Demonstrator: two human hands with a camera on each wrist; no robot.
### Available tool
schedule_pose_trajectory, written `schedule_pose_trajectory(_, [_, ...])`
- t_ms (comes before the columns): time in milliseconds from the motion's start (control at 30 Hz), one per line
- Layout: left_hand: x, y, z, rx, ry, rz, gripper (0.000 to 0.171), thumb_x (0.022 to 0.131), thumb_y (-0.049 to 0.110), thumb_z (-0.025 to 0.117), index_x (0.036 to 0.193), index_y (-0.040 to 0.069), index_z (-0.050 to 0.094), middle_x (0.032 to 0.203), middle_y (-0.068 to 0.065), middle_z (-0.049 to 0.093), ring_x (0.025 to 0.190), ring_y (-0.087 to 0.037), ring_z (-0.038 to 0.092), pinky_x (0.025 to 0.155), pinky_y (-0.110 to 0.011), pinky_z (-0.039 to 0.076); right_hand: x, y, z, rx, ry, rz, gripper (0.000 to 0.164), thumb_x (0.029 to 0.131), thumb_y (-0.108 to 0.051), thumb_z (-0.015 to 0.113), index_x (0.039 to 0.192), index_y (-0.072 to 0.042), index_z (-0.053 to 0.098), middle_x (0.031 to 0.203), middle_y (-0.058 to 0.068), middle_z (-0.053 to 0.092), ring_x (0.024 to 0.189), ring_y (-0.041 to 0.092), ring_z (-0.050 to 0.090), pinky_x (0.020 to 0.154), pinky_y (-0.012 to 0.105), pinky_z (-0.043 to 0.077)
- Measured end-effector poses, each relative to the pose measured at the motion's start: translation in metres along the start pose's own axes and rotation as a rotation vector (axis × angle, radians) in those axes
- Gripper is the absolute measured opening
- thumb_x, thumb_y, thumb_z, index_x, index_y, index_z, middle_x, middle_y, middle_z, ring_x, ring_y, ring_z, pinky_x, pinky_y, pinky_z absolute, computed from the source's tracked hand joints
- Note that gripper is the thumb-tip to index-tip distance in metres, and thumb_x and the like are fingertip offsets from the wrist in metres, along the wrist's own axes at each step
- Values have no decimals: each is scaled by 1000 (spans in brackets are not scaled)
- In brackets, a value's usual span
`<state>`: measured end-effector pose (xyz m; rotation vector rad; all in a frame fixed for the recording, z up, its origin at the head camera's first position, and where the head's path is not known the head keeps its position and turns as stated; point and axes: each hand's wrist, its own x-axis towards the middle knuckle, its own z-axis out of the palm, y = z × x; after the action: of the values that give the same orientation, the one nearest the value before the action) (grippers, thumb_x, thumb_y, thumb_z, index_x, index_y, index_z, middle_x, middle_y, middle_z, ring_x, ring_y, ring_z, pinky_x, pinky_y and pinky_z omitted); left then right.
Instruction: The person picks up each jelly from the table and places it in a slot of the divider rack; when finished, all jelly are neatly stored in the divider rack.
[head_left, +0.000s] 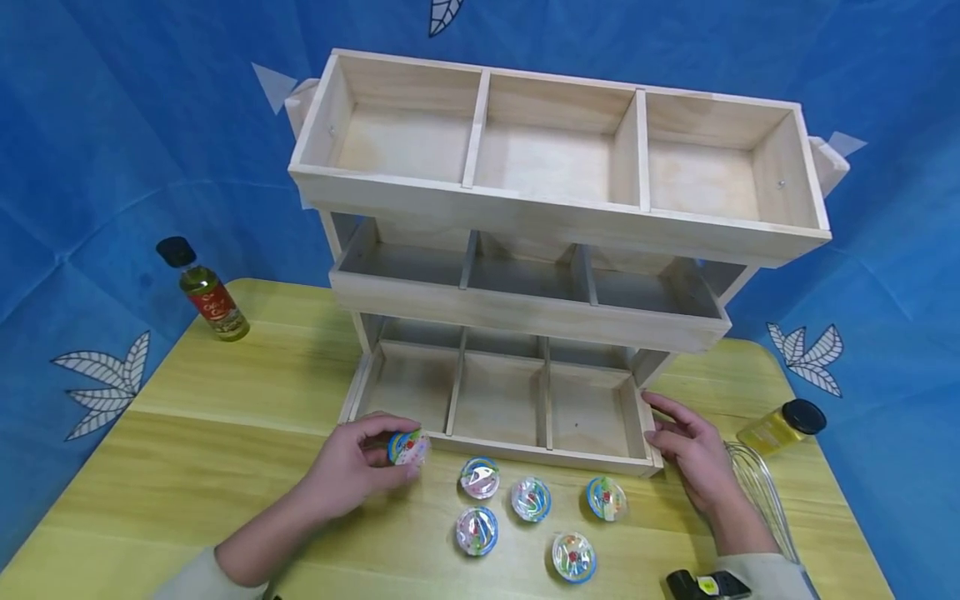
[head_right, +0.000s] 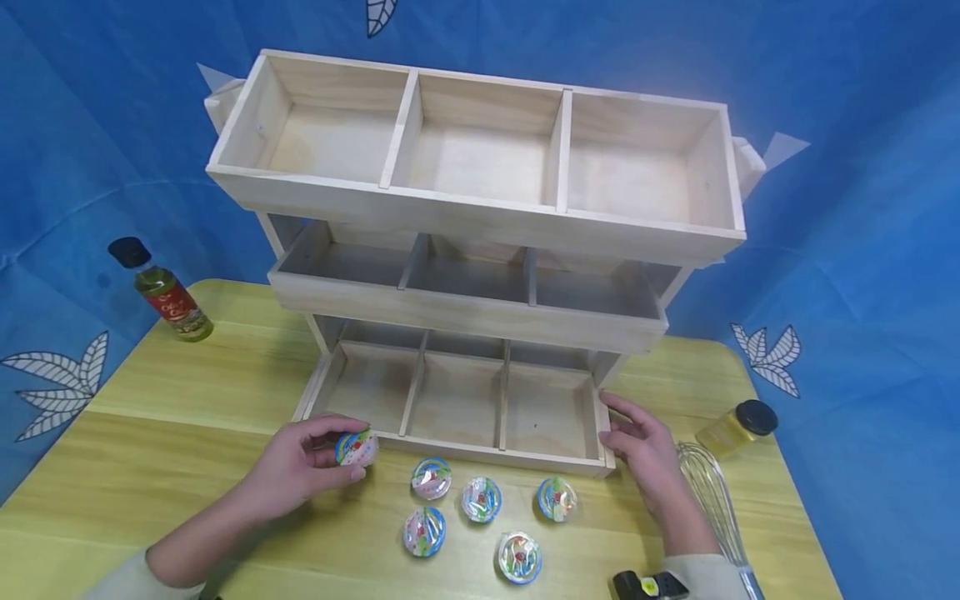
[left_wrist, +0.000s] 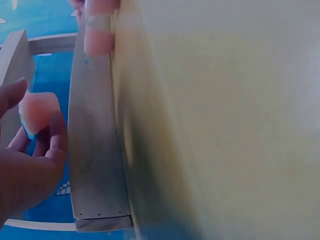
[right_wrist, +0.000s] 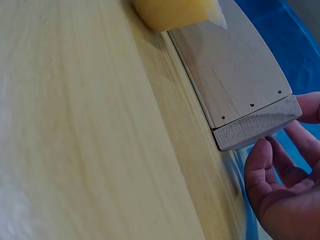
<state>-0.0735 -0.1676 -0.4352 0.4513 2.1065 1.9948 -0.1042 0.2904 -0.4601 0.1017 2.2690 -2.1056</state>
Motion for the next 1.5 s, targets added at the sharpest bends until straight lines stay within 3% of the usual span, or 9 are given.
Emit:
schedule_pose_trajectory(100, [6,3,-4,45,71,28,45,77,-5,82,119,-5,66,117,-20,60,99,-32,64,83,-34,57,0,0,1,23,-10,-3,53,91,7,65,142,5,50,116,-1,65,99,10,64,76,25,56])
schedule_pose_trajectory(267, [17,6,-6,67,144,-9,46,78,-7,81,121,-7,64,118,-21,60,100,-31,62,81,-31,57,0,1,1,45,-21,-9,52,91,8,64,141,4,51,115,1,66,100,10,64,76,26,56])
schedule_pose_trajectory(633, [54,5,-3,87,196,-112,47,78,-7,79,123,-5,65,114,-21,61,96,-31,64,76,-32,58,0,1,0,47,-15,-5,51,91,9,63,141,2,53,113,1,66,100,10,64,76,26,56])
schedule_pose_trajectory(933, [82,-4,0,219,254,-163,49,73,2,86,119,-1,69,109,-16,64,95,-29,62,75,-33,56,0,1,-1,52,-24,-19,50,90,10,63,139,2,54,113,4,66,99,11,64,75,26,56])
schedule_pose_trajectory(1233, [99,-15,2,313,279,-152,50,68,-2,87,116,1,71,107,-15,64,95,-30,61,79,-37,56,1,1,-2,52,-32,-22,51,91,10,63,140,1,54,112,6,66,99,12,65,74,27,57])
schedule_pose_trajectory(1500, [107,-17,5,391,291,-189,48,66,2,90,112,6,73,109,-11,65,98,-30,59,85,-42,52,2,2,-3,39,-20,-11,53,90,10,63,141,2,53,111,8,66,97,12,65,74,27,57])
